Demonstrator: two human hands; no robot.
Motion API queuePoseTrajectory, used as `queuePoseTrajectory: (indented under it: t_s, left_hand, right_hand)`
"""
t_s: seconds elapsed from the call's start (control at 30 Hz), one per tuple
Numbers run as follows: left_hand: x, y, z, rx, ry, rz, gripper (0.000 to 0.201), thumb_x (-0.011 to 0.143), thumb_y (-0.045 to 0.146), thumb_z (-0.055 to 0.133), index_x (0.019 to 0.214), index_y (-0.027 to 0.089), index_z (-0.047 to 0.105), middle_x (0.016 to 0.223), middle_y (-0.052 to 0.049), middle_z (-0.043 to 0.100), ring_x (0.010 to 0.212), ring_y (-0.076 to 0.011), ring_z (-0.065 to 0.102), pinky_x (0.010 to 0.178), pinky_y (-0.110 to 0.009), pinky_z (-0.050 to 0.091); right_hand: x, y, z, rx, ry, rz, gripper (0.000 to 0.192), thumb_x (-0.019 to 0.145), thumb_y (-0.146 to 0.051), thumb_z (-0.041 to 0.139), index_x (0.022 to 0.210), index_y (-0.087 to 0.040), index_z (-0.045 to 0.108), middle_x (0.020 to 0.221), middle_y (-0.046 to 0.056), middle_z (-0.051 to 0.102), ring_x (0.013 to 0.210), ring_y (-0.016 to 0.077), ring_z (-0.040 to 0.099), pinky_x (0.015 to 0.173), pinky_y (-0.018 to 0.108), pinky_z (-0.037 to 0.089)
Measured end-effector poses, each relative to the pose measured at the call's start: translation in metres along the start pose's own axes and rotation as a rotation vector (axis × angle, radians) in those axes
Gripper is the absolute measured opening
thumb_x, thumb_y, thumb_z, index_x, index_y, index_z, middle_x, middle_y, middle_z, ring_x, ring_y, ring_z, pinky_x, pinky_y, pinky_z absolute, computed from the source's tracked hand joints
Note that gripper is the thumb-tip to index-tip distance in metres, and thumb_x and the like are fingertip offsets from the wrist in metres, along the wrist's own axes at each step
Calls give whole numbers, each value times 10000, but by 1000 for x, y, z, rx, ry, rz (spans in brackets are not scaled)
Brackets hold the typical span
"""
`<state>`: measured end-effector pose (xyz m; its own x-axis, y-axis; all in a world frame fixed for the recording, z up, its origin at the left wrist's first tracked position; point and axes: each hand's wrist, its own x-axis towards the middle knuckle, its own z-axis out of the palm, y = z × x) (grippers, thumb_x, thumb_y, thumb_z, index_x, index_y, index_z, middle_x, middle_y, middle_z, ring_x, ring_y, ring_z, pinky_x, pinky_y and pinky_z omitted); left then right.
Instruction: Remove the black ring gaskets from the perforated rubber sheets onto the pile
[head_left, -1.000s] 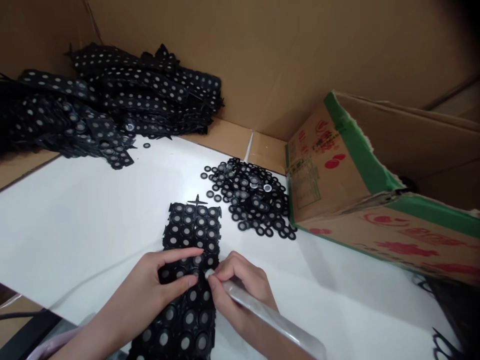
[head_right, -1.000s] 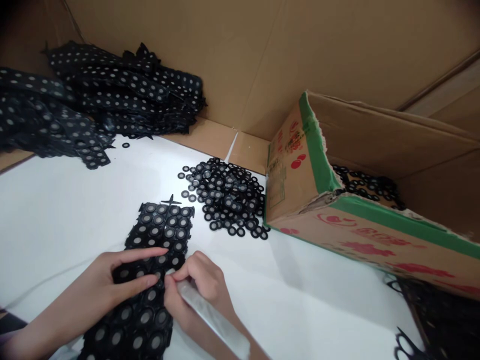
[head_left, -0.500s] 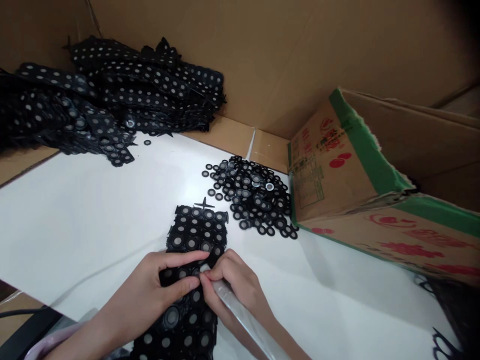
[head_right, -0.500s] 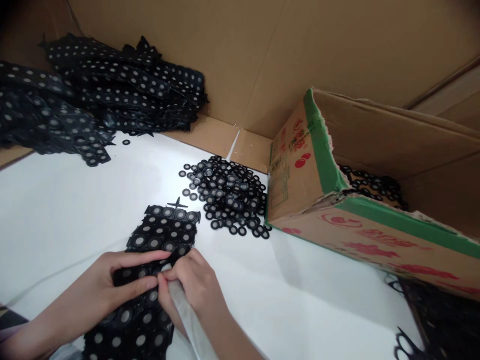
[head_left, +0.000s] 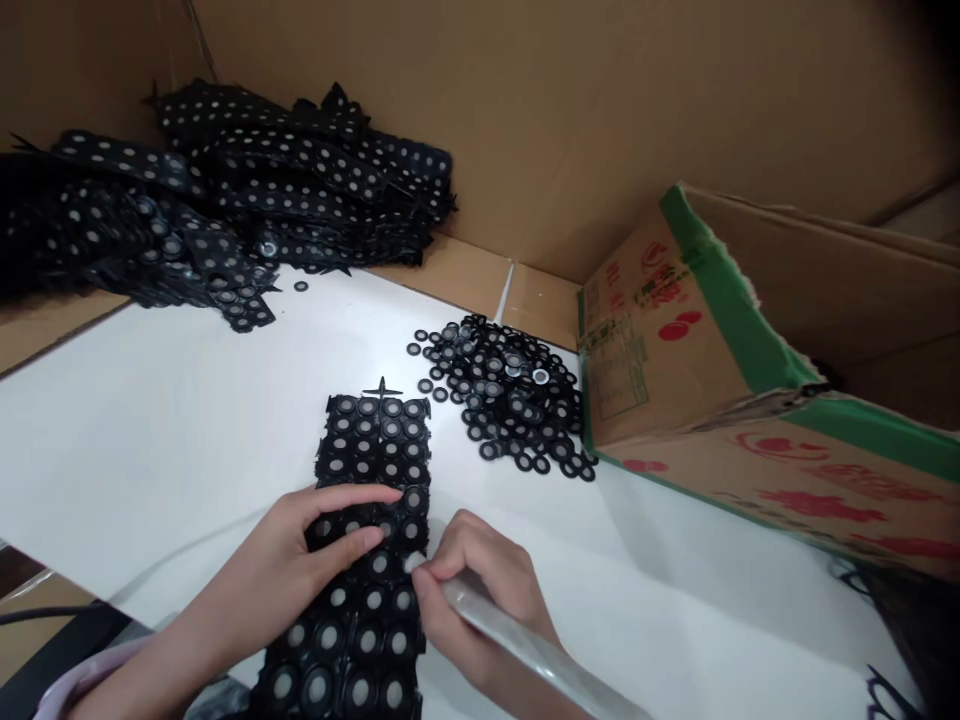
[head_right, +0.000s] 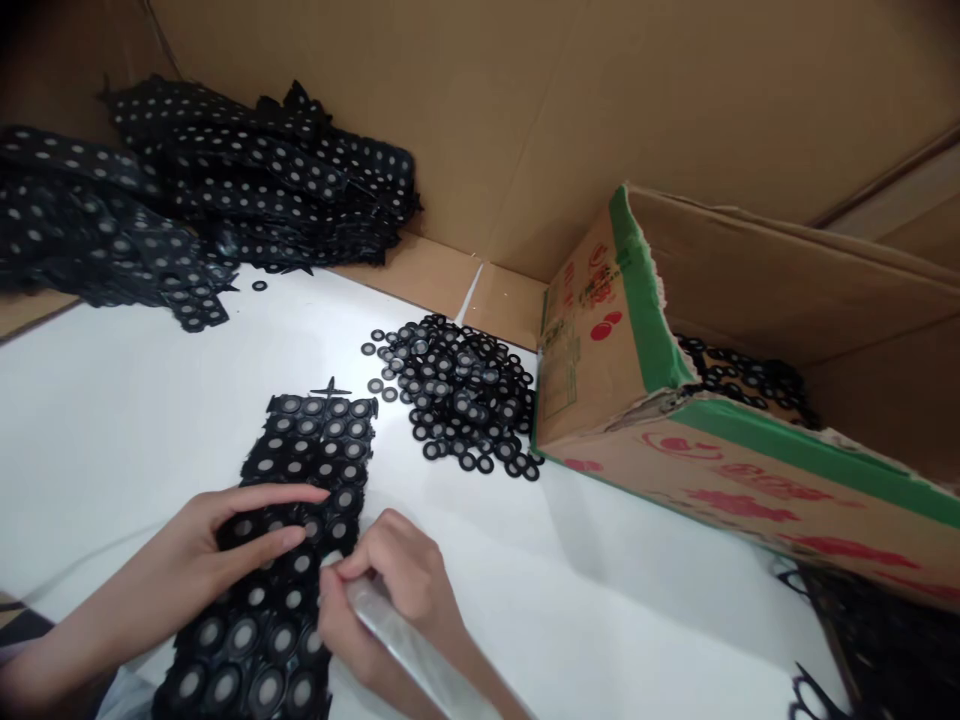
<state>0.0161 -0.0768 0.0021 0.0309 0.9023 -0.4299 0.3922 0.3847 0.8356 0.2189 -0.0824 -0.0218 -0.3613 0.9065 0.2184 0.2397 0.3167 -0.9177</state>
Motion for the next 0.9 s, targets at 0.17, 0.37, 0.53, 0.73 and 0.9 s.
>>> queuePoseTrajectory:
  t_s: [0.17, 0.37, 0.53, 0.73, 0.9]
  left_hand:
    - [-2, -4, -4, 68, -50, 12, 468, 769, 358, 745, 1233, 408, 702, 1287, 74, 728, 1247, -285, 623, 1125, -410, 438]
    - [-4, -4, -5, 66, -63, 21, 532, 765, 342, 757, 1285, 412, 667, 1351, 62, 687, 1294, -294, 588, 1145, -443, 403]
    - [-5, -3, -2, 23, -86, 36, 524, 778, 312, 746, 1285, 416, 666, 1347, 73, 689, 1293, -277, 589, 1160, -420, 381]
    - [-7, -4, -2, -39, -122, 36, 504, 797, 328, 748, 1285, 423, 665, 1358, 66, 681, 1314, -280, 569, 1161, -429, 376]
    - [-12, -10, -1, -38, -109, 51, 456, 825, 359, 731, 1273, 423, 675, 1338, 60, 696, 1292, -272, 587, 1145, -397, 404]
  right_hand:
    - [1, -2, 5, -64, -14, -41, 185, 847, -104, 586, 754, -224, 480, 664, -31, 534, 611, 123, 526, 541, 234, 388]
    - [2, -1, 6, -81, 15, -58, 173, 840, -100, 573, 754, -227, 493, 653, -22, 547, 612, 137, 546, 525, 241, 405]
    - [1, 7, 14, -75, 79, -131, 166, 822, -108, 566, 749, -234, 486, 628, -25, 523, 587, 141, 538, 490, 239, 394]
    - [1, 15, 25, -116, 93, -261, 191, 840, -68, 548, 767, -233, 485, 616, -19, 526, 591, 147, 506, 483, 238, 406]
    - [1, 15, 30, -154, 103, -283, 184, 861, -82, 548, 758, -229, 506, 602, -14, 550, 591, 157, 492, 492, 258, 432]
